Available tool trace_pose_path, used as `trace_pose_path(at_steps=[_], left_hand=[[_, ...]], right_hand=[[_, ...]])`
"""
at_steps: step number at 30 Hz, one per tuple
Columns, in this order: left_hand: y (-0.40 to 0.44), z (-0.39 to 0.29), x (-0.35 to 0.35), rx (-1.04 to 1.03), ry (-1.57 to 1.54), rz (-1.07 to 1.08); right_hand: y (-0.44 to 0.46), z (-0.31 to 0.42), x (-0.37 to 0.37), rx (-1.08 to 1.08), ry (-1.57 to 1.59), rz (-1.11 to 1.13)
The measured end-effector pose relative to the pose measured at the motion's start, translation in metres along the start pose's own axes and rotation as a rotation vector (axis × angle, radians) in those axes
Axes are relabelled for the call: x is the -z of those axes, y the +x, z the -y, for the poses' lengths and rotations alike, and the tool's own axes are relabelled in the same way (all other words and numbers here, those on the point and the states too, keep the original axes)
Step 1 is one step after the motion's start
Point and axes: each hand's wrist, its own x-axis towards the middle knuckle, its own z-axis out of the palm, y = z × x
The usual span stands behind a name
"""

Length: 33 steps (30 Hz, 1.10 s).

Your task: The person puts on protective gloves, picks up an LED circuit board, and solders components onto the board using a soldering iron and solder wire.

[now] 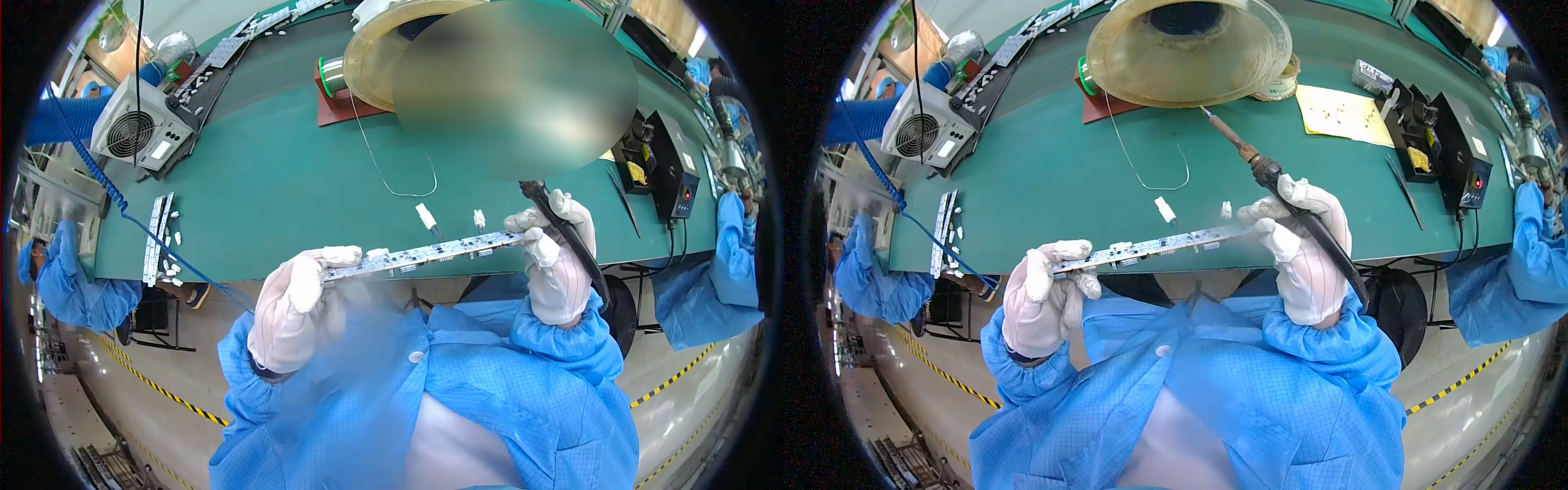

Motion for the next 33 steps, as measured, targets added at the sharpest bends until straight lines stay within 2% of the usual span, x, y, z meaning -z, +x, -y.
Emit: trace_pose_path(at_steps=[6,7,10,12,14,16,18,20,21,22,24,30,33], left_hand=[[0.002,0.003,-0.006,-0.022,0.049,-0.038],[0.004,0.000,-0.016,-0.036,0.051,-0.129],[0.005,-0.003,-0.011,-0.004,0.037,-0.067],[0.008,0.001,-0.017,-0.169,0.138,-0.111],[0.006,-0.002,-0.013,-0.146,0.182,-0.106],[0.004,-0.005,-0.007,-0.223,0.594,-0.309],[0.004,0.008,-0.001,-0.611,0.907,-0.578],[0.011,-0.007,-0.029,-0.993,1.503,-0.618],[0.009,-0.016,-0.038,-0.906,1.386,-0.409],[0.010,-0.020,-0.051,-0.842,1.472,-0.323],[0.022,-0.016,-0.059,-0.851,1.419,-0.227],[0.033,0.006,-0.057,-0.871,1.263,-0.164],[0.031,0.005,-0.058,-0.876,1.283,-0.163]], right_hand=[[-0.001,-0.004,0.006,-0.075,0.000,-0.013],[-0.001,-0.007,0.008,-0.078,0.016,0.004],[-0.002,-0.010,0.009,-0.124,0.067,-0.023],[0.000,-0.008,0.007,-0.123,0.105,-0.039],[0.001,-0.008,0.008,-0.118,0.145,-0.053],[0.000,-0.010,0.010,-0.088,0.076,-0.117],[-0.001,-0.008,0.005,-0.055,0.076,-0.123],[-0.005,-0.006,-0.003,-0.034,0.078,-0.123],[-0.008,-0.005,-0.007,-0.004,0.004,-0.124],[-0.010,-0.005,-0.012,0.028,-0.067,-0.120],[-0.012,-0.004,-0.024,0.080,0.000,-0.135],[-0.018,0.002,-0.030,0.146,0.076,-0.057],[-0.018,0.002,-0.029,0.133,0.127,-0.044]])
